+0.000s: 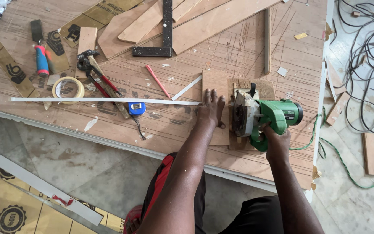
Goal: The person marks a piece of wood using a pencil and a metal ruler, then uses a green circular saw to cut the wood along the marked line. They repeat this process for a second piece of wood, measuring and cutting it with the saw.
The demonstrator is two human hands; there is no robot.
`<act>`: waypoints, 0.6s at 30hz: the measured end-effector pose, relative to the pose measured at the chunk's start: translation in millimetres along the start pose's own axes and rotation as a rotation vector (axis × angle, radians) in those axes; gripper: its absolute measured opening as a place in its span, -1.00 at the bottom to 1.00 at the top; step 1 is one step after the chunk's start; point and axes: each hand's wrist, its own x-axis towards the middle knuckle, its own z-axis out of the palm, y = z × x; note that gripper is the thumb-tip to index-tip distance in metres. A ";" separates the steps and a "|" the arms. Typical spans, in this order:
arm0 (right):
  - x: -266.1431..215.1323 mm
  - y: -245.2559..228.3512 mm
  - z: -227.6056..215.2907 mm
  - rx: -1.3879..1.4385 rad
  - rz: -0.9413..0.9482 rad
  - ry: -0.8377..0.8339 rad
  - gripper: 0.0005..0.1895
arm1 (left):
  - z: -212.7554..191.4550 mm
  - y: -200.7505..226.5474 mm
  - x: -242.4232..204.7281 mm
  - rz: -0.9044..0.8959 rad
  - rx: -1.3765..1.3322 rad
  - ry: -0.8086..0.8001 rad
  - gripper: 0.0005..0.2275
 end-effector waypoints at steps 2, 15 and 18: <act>2.7 0.4 2.9 -0.009 -0.007 0.004 -0.84 | -17.5 3.5 -13.3 -0.014 0.005 -0.034 0.11; 53.5 0.9 14.2 -0.029 0.012 -0.009 -0.85 | -29.9 6.1 -27.2 0.030 0.103 0.008 0.14; 64.5 -7.7 14.5 0.014 0.022 -0.089 -0.82 | -25.9 1.8 -28.7 0.027 0.073 0.000 0.15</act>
